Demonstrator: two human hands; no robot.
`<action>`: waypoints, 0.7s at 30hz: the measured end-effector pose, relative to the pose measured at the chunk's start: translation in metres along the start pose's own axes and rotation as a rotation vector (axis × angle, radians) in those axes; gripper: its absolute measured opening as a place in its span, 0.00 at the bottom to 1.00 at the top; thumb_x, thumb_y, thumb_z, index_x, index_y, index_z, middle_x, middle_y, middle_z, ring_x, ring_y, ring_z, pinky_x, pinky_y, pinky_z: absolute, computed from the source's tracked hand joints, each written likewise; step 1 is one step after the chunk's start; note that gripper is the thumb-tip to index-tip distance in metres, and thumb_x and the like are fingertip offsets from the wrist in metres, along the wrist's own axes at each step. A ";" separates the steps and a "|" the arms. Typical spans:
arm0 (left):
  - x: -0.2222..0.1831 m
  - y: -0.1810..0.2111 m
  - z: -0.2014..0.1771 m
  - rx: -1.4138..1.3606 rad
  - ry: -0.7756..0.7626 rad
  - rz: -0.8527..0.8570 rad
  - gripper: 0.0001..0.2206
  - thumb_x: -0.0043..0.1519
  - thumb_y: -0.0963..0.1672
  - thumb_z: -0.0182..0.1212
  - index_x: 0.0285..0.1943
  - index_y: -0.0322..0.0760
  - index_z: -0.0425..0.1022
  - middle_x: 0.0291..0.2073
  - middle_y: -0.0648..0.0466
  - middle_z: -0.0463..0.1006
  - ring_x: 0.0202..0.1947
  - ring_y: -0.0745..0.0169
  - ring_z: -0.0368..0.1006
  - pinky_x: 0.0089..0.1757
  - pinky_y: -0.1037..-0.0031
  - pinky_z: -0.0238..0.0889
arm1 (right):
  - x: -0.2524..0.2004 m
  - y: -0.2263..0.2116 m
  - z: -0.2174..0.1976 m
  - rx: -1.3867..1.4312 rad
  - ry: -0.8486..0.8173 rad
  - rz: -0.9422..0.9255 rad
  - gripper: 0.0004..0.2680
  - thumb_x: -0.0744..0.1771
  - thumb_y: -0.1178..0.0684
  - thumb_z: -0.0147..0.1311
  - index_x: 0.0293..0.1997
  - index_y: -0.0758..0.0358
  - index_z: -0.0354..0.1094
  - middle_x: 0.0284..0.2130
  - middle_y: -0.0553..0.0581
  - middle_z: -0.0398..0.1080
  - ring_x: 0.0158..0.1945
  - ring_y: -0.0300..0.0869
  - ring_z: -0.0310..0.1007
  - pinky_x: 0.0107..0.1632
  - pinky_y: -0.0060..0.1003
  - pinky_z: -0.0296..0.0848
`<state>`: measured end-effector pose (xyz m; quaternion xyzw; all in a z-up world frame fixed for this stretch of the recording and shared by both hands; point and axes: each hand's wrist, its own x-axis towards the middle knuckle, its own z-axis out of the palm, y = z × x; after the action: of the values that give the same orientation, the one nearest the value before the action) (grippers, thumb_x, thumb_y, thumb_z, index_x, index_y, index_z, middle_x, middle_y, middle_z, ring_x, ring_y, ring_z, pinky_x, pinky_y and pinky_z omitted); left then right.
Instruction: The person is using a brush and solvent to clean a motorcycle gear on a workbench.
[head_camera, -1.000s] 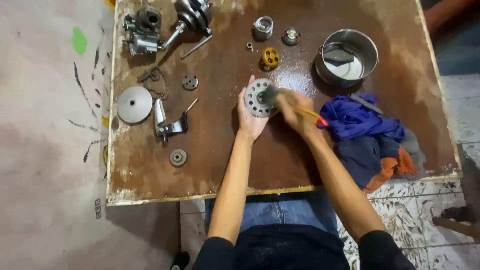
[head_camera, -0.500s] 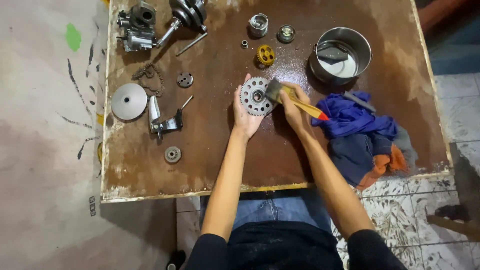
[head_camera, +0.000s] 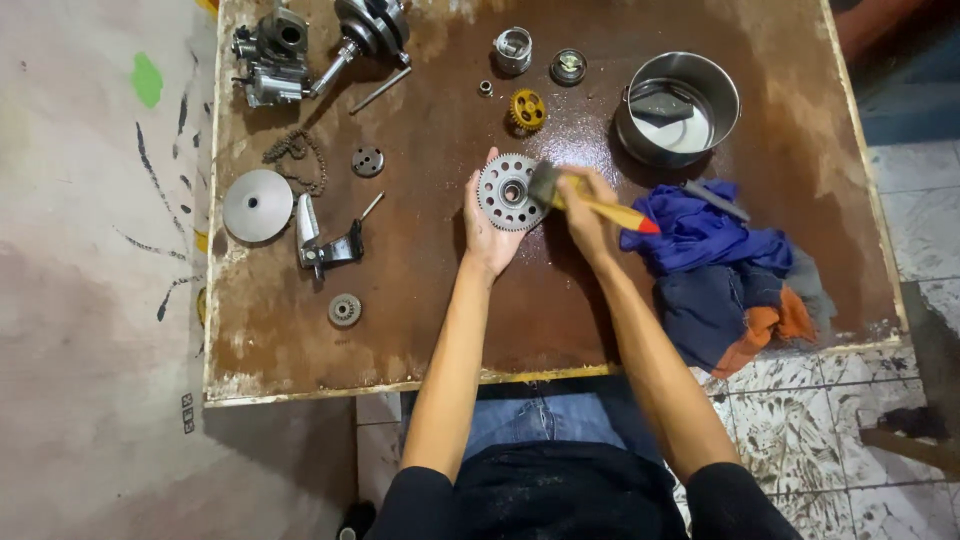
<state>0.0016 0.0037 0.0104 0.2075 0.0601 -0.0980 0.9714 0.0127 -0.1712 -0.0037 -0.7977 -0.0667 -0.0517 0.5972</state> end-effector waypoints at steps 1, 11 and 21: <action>0.000 0.001 0.001 0.009 0.007 -0.001 0.27 0.70 0.56 0.38 0.79 0.57 0.54 0.67 0.51 0.68 0.67 0.50 0.65 0.64 0.48 0.58 | 0.002 -0.001 0.001 -0.026 -0.026 0.055 0.10 0.69 0.50 0.53 0.49 0.63 0.75 0.35 0.54 0.78 0.35 0.39 0.76 0.38 0.35 0.77; 0.005 -0.002 -0.008 0.044 0.038 -0.014 0.28 0.68 0.58 0.37 0.78 0.61 0.54 0.67 0.51 0.68 0.67 0.51 0.63 0.63 0.48 0.57 | 0.001 0.024 0.000 0.076 -0.165 0.032 0.10 0.68 0.52 0.59 0.51 0.66 0.75 0.35 0.58 0.77 0.38 0.38 0.75 0.43 0.32 0.75; 0.001 0.002 -0.001 -0.023 -0.003 -0.010 0.27 0.70 0.57 0.37 0.79 0.60 0.55 0.68 0.51 0.66 0.67 0.51 0.63 0.64 0.50 0.57 | -0.003 -0.011 0.004 -0.004 -0.110 -0.060 0.10 0.69 0.52 0.58 0.53 0.65 0.75 0.40 0.58 0.79 0.42 0.39 0.76 0.47 0.33 0.75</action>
<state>0.0027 0.0058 0.0103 0.1957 0.0607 -0.1027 0.9734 0.0079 -0.1649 0.0050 -0.7981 -0.1231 -0.0258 0.5893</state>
